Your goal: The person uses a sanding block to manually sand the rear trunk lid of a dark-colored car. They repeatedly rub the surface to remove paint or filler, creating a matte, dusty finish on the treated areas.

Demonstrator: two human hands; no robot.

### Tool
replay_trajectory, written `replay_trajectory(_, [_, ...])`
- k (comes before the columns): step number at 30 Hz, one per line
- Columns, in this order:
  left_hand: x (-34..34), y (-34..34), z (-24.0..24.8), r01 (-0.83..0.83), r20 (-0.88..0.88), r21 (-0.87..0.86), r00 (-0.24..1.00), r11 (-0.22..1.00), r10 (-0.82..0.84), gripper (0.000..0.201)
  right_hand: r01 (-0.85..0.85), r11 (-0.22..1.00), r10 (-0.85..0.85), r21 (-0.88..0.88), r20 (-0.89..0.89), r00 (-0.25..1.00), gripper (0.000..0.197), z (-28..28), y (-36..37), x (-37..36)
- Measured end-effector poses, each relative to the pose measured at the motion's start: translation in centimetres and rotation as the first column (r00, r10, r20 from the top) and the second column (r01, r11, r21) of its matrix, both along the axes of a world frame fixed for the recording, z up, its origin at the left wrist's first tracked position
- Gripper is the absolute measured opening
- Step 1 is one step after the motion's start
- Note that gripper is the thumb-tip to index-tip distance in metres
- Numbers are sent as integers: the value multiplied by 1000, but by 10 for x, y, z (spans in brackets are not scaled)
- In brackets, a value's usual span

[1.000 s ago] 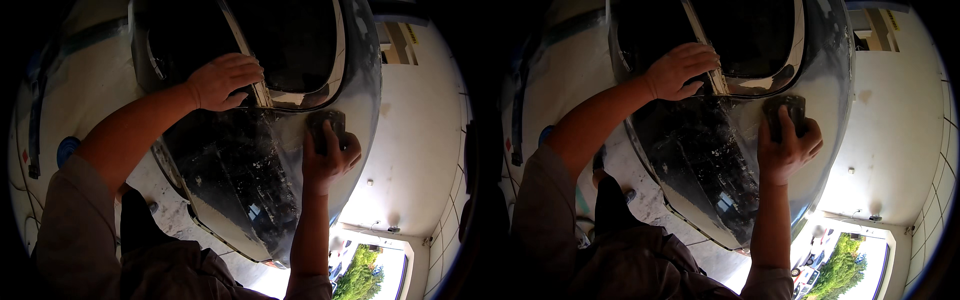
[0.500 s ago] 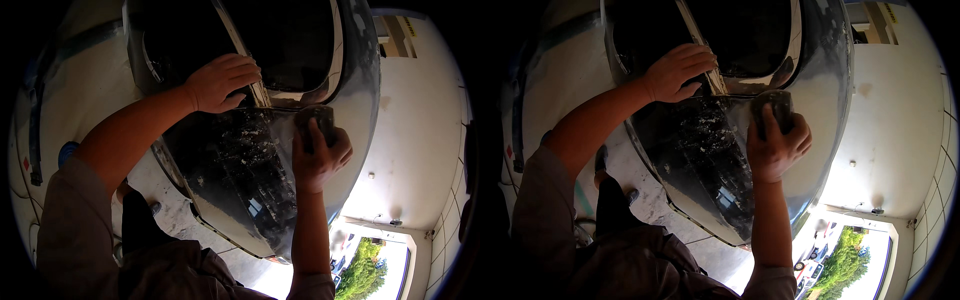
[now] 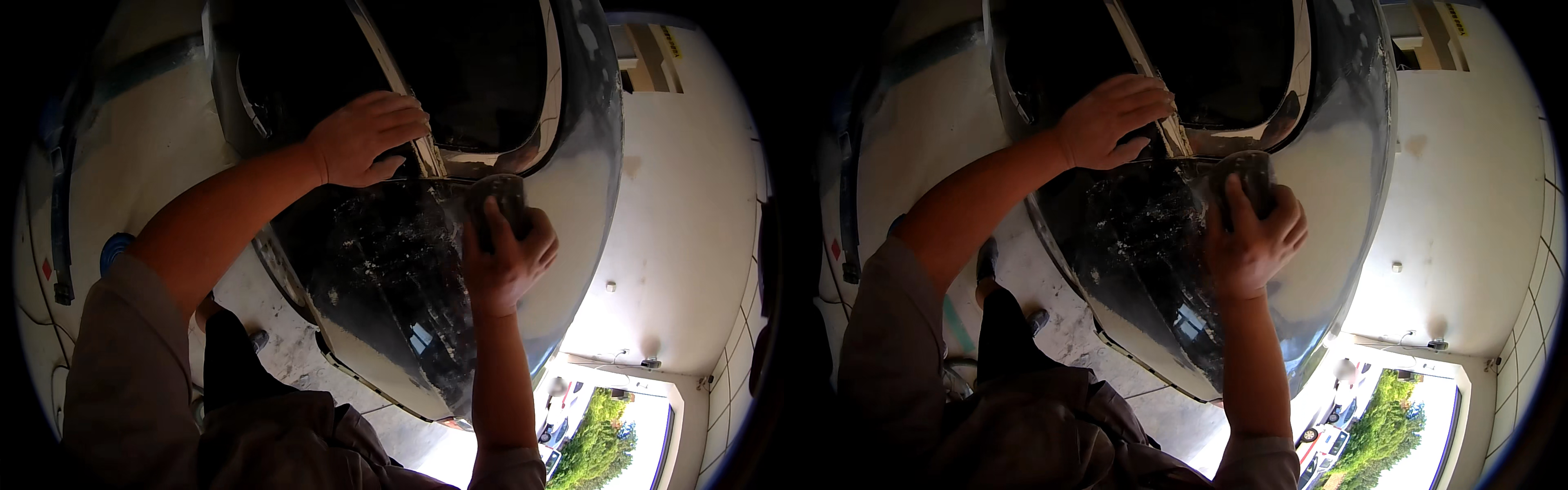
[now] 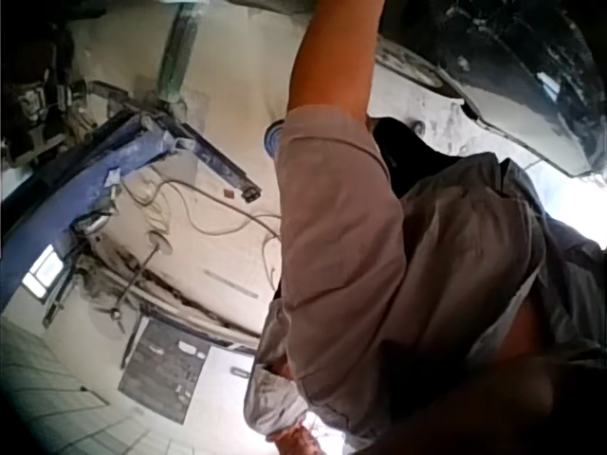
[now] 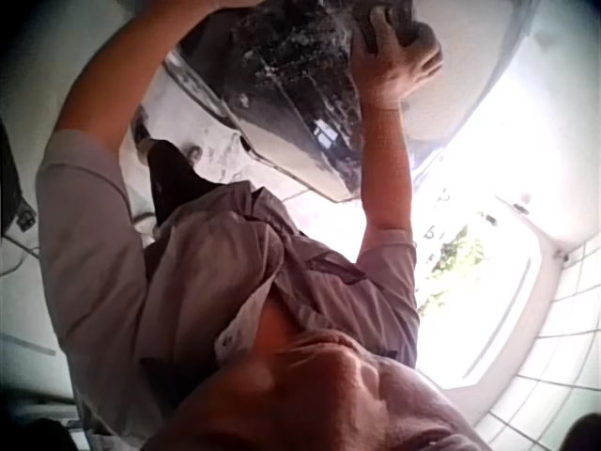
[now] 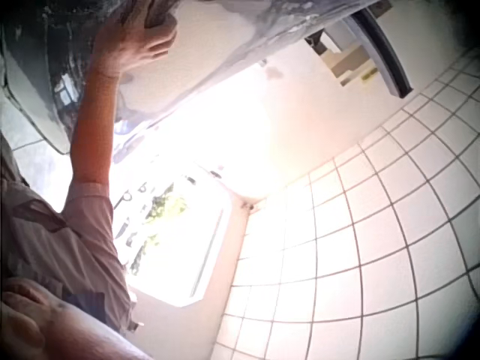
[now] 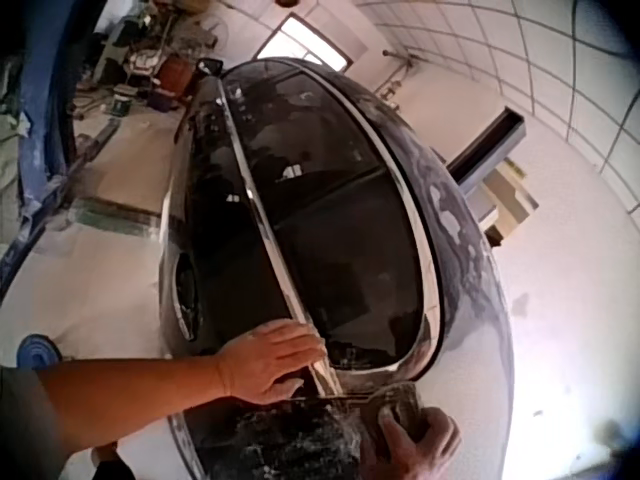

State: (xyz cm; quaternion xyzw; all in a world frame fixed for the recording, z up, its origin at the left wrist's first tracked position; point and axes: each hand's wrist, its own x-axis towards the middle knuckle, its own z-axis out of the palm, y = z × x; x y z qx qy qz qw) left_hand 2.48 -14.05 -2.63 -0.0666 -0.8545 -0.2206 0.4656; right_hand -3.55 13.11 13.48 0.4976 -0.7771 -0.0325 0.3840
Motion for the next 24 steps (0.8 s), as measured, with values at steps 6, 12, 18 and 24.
replay_trajectory(6, [-2,4,-1,-10,8,4,1000,1000,10,66,-11,999,19,51,-169,986,44,3,9,1])
replay_trajectory(12, [-5,8,-1,14,-3,6,1000,1000,-14,64,40,985,-71,-167,-186,980,42,22,7,-21])
replay_trajectory(18, [-2,3,-3,-24,-28,-22,999,999,24,63,46,990,-62,-133,-118,991,43,41,15,-30])
replay_trajectory(24, [-1,1,-4,-11,4,-20,1000,1000,11,65,-4,1000,6,30,-45,999,34,1,2,5])
